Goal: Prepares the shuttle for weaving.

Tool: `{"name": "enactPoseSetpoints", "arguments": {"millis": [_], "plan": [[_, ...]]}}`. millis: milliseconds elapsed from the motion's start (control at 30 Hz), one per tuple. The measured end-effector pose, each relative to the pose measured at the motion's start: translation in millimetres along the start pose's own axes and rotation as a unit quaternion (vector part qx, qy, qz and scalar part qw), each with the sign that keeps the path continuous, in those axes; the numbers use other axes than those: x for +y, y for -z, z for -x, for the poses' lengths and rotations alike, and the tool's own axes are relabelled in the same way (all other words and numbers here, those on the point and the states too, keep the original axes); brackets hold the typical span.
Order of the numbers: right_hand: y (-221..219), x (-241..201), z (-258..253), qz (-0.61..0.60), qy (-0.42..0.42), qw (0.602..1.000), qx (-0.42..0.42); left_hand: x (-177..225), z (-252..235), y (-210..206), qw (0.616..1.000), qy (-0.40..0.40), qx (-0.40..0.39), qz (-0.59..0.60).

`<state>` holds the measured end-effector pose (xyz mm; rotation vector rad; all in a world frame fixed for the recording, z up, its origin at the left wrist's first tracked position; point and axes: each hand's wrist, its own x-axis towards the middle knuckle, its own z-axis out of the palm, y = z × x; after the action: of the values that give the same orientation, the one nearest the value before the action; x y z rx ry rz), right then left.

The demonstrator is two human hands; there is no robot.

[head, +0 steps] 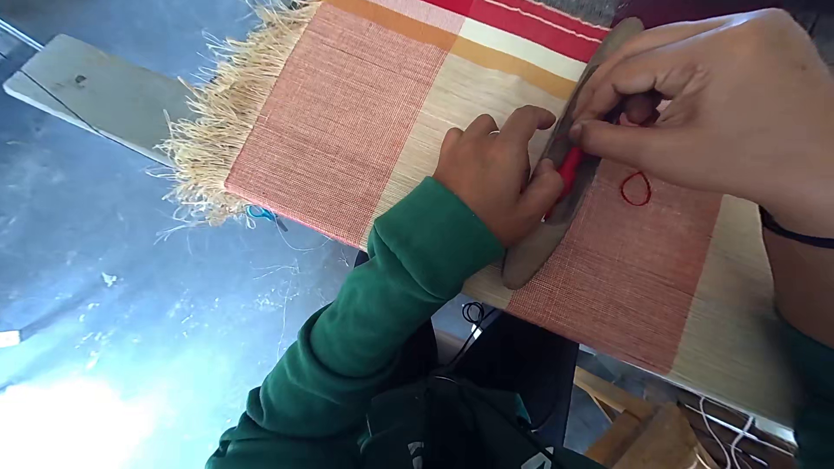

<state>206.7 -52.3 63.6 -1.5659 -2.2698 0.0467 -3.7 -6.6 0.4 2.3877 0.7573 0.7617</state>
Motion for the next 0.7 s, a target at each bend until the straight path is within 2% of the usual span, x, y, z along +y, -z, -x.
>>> {"name": "enactPoseSetpoints", "arguments": {"millis": [233, 433, 600, 700], "plan": [[-4, -4, -1, 0.033, 0.003, 0.999, 0.001, -2, -1, -1, 1.0, -0.012, 0.009, -0.001], [8, 0, 5, 0.023, 0.077, 0.995, -0.067, -4, -2, -5, 0.999, -0.036, 0.032, -0.002], [8, -10, 8, 0.039, 0.07, 0.991, -0.109, -4, -1, -3, 0.999, -0.042, 0.029, -0.001], [1, -18, 8, 0.07, 0.052, 0.992, -0.093, -5, -1, -4, 0.998, -0.052, 0.028, 0.005]]}}
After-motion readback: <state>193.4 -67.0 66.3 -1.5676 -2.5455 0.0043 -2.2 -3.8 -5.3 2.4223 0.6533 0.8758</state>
